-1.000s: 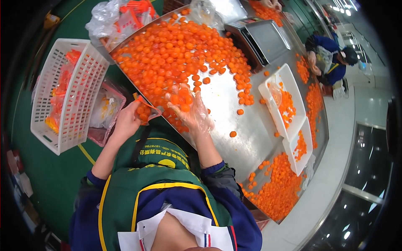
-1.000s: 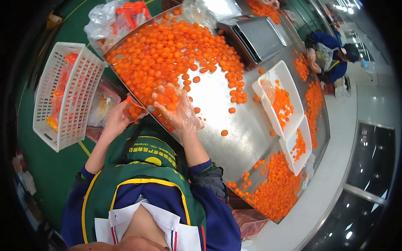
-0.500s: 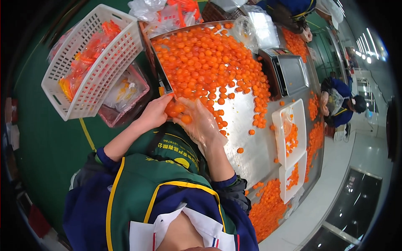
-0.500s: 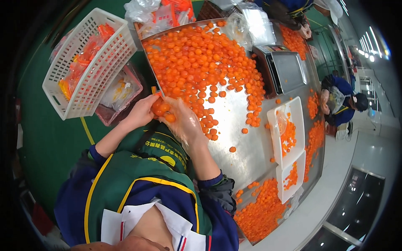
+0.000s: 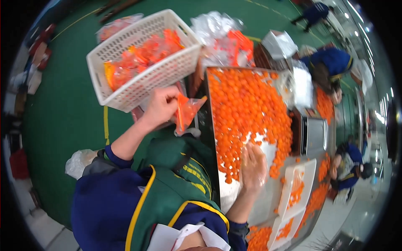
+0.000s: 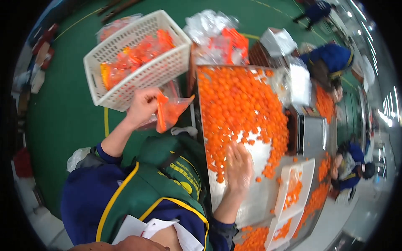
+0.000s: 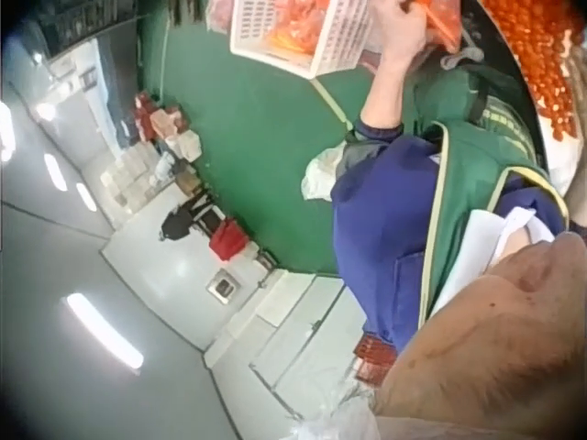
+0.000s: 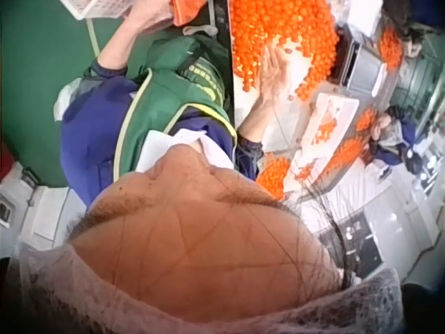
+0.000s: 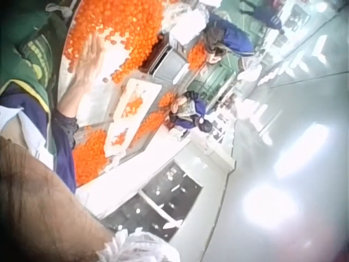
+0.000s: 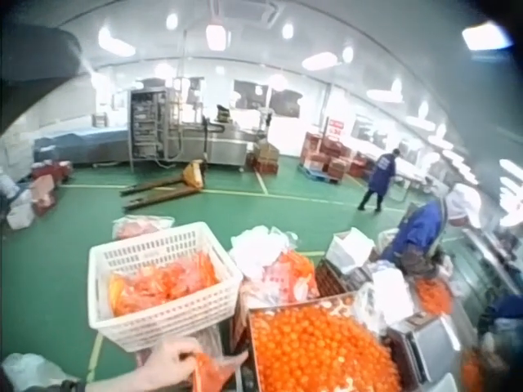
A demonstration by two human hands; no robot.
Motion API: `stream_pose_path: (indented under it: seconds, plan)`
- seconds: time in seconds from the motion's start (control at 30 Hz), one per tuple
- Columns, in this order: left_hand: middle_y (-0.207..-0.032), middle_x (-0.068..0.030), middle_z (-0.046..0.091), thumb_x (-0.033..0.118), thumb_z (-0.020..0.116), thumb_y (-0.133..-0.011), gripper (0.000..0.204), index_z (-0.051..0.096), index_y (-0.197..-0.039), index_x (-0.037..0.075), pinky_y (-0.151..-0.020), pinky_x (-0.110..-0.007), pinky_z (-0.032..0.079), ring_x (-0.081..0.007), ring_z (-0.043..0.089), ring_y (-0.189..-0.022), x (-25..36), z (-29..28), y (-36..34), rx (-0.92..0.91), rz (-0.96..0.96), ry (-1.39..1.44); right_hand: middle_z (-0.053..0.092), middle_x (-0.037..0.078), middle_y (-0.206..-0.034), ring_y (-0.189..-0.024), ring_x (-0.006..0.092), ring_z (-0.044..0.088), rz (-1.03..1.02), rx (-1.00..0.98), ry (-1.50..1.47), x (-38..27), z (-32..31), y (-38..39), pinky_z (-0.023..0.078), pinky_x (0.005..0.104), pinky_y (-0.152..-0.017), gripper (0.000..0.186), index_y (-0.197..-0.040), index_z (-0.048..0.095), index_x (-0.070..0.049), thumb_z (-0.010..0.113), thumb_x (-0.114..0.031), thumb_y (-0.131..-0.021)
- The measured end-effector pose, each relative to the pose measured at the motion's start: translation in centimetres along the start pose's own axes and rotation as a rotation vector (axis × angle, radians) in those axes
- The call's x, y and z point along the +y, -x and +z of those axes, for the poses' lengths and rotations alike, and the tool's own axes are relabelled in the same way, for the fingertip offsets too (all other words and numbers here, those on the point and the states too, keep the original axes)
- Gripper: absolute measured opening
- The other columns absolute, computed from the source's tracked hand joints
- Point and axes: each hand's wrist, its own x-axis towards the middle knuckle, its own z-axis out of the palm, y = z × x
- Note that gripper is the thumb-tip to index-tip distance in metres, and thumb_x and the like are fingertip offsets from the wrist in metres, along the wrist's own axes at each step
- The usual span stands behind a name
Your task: Sorting salted egg yolks on a stainless steel table and placing them into individual plastic bags.
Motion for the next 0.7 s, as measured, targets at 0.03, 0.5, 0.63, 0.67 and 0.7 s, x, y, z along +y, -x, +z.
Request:
stream_pose_path:
  seconds: [0.03,0.5,0.63,0.67,0.7]
  plan:
    - [-0.067,-0.0031,0.058,-0.008,0.049,-0.078,0.017,0.065,-0.082,-0.004,-0.054,-0.026,0.042,-0.0058,0.051,-0.062,2.5,-2.9,-0.4,0.093,0.138,0.019,0.058,0.023,-0.131,-0.123,0.0368,0.056,-0.022,0.004,0.003,-0.6,-0.3,0.8,0.046,0.0432,-0.106,0.046,-0.126,0.058,0.002,0.061,-0.033,-0.096]
    - [-0.065,-0.0153,0.059,0.001,0.053,-0.076,0.008,0.059,-0.076,-0.004,-0.055,-0.034,0.044,-0.0212,0.057,-0.057,5.4,-24.1,-10.2,0.573,0.198,-0.701,0.066,0.012,-0.11,-0.097,0.0256,0.064,0.083,-0.019,-0.155,-1.4,-6.5,-1.2,0.06,0.0333,-0.074,0.023,-0.11,0.063,-0.002,0.061,-0.021,-0.097]
    - [-0.059,-0.0131,0.052,0.001,0.051,-0.073,0.008,0.057,-0.074,-0.004,-0.054,-0.035,0.042,-0.018,0.054,-0.056,-1.6,-26.2,-14.4,0.565,0.216,-0.708,0.066,0.011,-0.107,-0.091,0.0237,0.065,0.121,0.044,-0.098,-1.0,-6.4,-2.5,0.059,0.0329,-0.074,0.026,-0.11,0.063,-0.004,0.064,-0.026,-0.096]
    - [-0.06,-0.0146,0.052,0.002,0.05,-0.072,0.008,0.056,-0.074,-0.004,-0.055,-0.036,0.042,-0.0213,0.054,-0.056,-3.6,-26.6,-15.6,0.467,0.243,-0.75,0.066,0.011,-0.106,-0.091,0.0236,0.065,0.135,0.069,-0.089,-0.8,-5.9,-2.7,0.059,0.0331,-0.074,0.027,-0.109,0.063,-0.004,0.064,-0.026,-0.095]
    - [-0.06,-0.0161,0.052,0.002,0.05,-0.071,0.008,0.054,-0.074,-0.004,-0.055,-0.037,0.043,-0.0246,0.054,-0.056,-3.9,-26.2,-16.5,0.365,0.272,-0.785,0.067,0.011,-0.106,-0.09,0.0234,0.065,0.144,0.1,-0.08,-0.7,-5.3,-2.7,0.06,0.0332,-0.074,0.027,-0.109,0.063,-0.003,0.065,-0.026,-0.095]
